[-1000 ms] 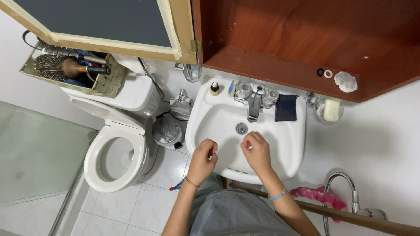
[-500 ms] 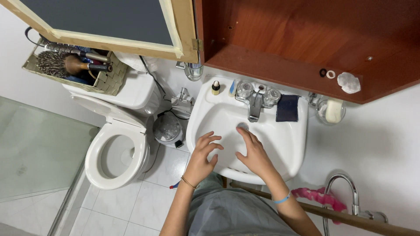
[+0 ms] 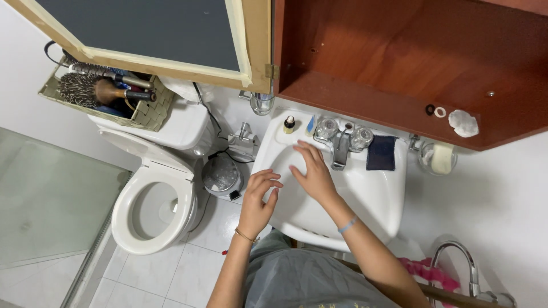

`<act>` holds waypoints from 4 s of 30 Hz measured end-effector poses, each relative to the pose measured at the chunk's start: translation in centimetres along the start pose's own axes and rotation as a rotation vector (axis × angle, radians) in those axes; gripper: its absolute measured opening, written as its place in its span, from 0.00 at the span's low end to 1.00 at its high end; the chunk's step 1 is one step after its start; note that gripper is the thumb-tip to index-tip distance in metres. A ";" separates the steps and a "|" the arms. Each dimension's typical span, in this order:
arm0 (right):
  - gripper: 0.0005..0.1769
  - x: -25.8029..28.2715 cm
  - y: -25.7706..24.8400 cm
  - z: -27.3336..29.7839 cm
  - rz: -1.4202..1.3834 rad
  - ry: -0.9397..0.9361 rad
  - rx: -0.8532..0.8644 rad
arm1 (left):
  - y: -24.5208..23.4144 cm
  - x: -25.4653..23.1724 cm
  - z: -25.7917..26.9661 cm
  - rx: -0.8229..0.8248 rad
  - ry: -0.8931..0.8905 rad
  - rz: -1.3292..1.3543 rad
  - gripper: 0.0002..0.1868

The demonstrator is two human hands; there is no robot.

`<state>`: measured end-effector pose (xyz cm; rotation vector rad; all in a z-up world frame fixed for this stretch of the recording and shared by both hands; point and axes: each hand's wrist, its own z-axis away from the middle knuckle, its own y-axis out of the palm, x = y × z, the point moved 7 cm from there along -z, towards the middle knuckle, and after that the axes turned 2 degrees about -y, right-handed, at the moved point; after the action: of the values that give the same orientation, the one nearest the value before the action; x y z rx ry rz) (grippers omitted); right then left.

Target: The person holds a blue cloth, opens a pouch of liquid detergent, and wets the cloth under the sink faucet. They then arrange a bar of soap, a tube, toothpaste, and toothbrushes on the open cabinet shelf, place a pink scrunchie on the shelf, and wipe the faucet area with the cloth.

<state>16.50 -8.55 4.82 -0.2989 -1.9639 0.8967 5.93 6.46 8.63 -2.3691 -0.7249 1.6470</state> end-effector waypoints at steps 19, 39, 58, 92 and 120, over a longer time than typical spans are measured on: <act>0.36 -10.9 7.7 -9.0 -0.111 0.302 -0.146 | -1.0 4.6 -1.3 0.048 -0.140 0.029 0.07; 0.11 3.5 -12.5 0.4 -0.320 0.127 -0.050 | 3.8 -2.6 -5.2 0.128 0.081 -0.015 0.23; 0.15 5.3 -14.6 1.7 -0.036 -0.019 0.007 | 5.0 -4.6 -3.6 0.120 0.084 -0.037 0.22; 0.19 0.9 -10.2 2.5 -0.576 0.310 -0.186 | 5.6 -5.3 -7.6 -0.220 0.238 -0.179 0.25; 0.06 -8.2 -12.0 4.4 -0.604 0.525 -0.302 | 7.5 -1.3 -21.2 -0.350 0.158 -0.354 0.23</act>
<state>19.05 -23.45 6.51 -0.0822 -1.5467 0.1074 27.24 2.24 14.73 -2.3682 -1.4010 1.2561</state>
